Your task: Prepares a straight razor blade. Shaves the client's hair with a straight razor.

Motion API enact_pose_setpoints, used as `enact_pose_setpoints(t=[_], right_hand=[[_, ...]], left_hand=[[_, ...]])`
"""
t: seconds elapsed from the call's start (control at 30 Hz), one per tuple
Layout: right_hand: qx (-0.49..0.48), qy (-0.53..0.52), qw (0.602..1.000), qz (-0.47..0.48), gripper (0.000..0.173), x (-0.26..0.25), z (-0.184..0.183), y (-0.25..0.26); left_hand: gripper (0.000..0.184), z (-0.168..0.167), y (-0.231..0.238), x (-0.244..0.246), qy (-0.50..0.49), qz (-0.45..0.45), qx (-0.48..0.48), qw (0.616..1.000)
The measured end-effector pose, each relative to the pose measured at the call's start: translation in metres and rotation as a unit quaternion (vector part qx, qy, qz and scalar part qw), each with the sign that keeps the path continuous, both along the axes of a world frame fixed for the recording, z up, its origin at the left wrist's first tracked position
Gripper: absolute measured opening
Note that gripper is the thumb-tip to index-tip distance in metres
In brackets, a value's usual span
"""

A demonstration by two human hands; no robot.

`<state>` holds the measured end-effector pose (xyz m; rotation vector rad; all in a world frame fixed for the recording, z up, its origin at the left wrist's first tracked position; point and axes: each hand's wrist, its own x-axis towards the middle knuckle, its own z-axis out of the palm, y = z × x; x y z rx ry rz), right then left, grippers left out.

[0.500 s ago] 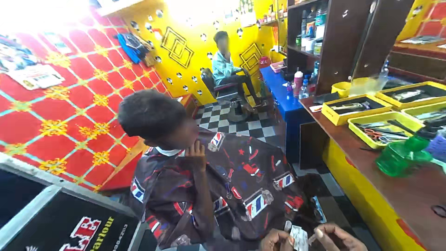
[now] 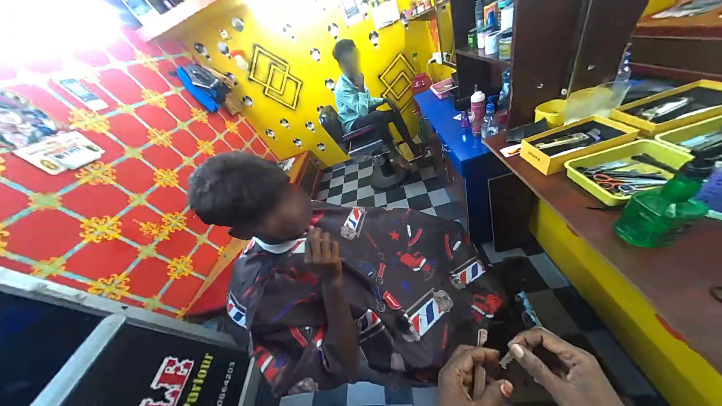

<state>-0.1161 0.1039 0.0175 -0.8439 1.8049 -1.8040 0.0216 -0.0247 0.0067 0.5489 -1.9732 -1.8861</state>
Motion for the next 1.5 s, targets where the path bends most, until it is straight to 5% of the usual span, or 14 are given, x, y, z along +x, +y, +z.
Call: enact_pose_setpoints(t=[0.17, 0.47, 0.67, 0.83, 0.97, 1.07, 1.23, 1.5], right_hand=[[-0.006, -0.032, 0.999, 0.005, 0.007, 0.006, -0.006, 0.001], [0.078, 0.009, 0.994, 0.081, 0.012, 0.005, -0.015, 0.008], [0.109, 0.040, 0.987, 0.114, 0.029, -0.002, -0.009, 0.002], [0.134, 0.041, 0.982, 0.125, 0.023, -0.008, -0.002, -0.005], [0.094, -0.048, 0.992, 0.069, 0.028, -0.017, -0.002, 0.001], [0.094, -0.106, 0.988, 0.053, 0.022, -0.018, 0.001, 0.001], [0.067, -0.158, 0.981, 0.089, 0.019, -0.009, 0.001, -0.008], [0.060, -0.208, 0.974, 0.061, 0.018, -0.001, -0.003, -0.016]], left_hand=[[0.010, 0.009, 0.010, -0.003, 0.020, 0.050, 0.057, 0.997], [0.013, 0.007, 0.006, -0.004, 0.004, 0.114, 0.047, 0.992], [0.013, -0.004, 0.004, -0.003, 0.017, 0.099, 0.025, 0.995], [0.016, -0.006, 0.004, -0.004, 0.024, 0.071, 0.023, 0.997], [0.026, -0.010, -0.003, 0.002, 0.008, 0.030, 0.026, 0.999], [0.016, -0.011, -0.001, 0.003, 0.027, 0.055, 0.051, 0.997], [0.041, -0.004, 0.003, 0.001, -0.018, 0.090, 0.075, 0.993], [0.026, -0.005, 0.008, 0.004, -0.037, 0.111, 0.034, 0.993]])
